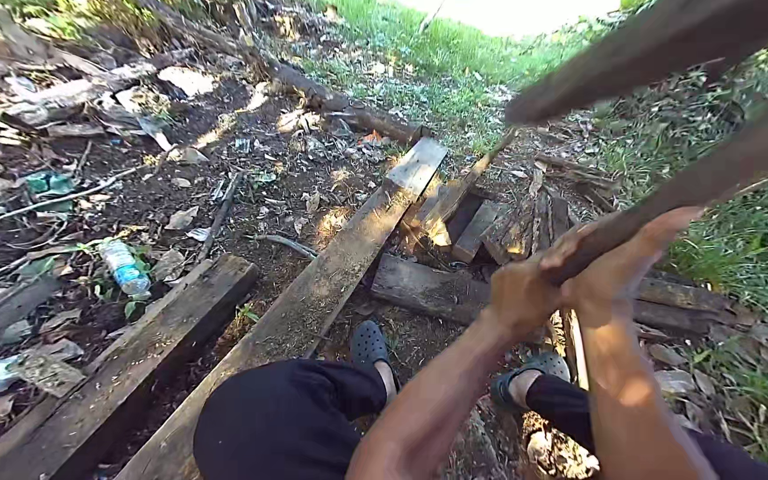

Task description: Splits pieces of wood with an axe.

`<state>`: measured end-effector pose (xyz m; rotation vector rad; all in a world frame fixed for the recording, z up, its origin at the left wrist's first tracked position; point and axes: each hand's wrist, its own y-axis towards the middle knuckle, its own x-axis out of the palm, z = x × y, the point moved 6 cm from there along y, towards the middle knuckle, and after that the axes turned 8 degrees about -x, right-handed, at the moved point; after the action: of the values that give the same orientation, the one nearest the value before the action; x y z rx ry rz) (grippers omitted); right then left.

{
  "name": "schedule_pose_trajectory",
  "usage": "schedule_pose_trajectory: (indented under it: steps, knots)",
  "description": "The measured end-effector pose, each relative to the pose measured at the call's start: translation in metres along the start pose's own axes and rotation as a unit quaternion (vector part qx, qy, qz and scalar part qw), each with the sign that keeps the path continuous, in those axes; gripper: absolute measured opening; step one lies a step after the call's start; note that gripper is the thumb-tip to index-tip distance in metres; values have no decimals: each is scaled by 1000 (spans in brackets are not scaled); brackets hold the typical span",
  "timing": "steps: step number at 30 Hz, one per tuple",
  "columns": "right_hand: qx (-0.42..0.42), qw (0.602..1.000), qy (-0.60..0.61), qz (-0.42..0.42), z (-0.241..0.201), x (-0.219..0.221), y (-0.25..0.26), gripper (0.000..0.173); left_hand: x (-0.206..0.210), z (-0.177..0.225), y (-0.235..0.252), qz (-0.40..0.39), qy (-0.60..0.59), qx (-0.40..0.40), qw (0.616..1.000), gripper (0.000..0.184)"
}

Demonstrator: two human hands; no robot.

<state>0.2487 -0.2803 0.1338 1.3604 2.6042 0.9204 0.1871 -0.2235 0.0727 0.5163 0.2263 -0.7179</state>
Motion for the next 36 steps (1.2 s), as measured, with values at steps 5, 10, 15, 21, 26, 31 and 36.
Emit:
schedule_pose_trajectory:
  steps: [5,10,15,21,26,31,36]
  knots:
    - [-199,972,117,-46,-75,33,103,66,-51,84,96,61,83,95,990,15]
    - [182,974,-119,-65,72,32,-47,55,13,-93,-28,0,-12,-129,992,37]
    - [425,890,-165,-28,236,8,-164,81,39,-207,-161,-71,34,-542,837,40]
    - [394,910,-131,16,172,-8,-126,82,46,-148,-138,-47,-26,-441,896,31]
    - [135,988,-60,45,63,2,-33,81,20,-59,-39,-14,-18,-113,993,45]
    - [-127,990,54,-41,-51,37,74,79,-35,46,69,66,2,86,994,16]
    - [-5,996,-74,-41,-4,46,18,73,-20,-19,32,24,13,-30,999,29]
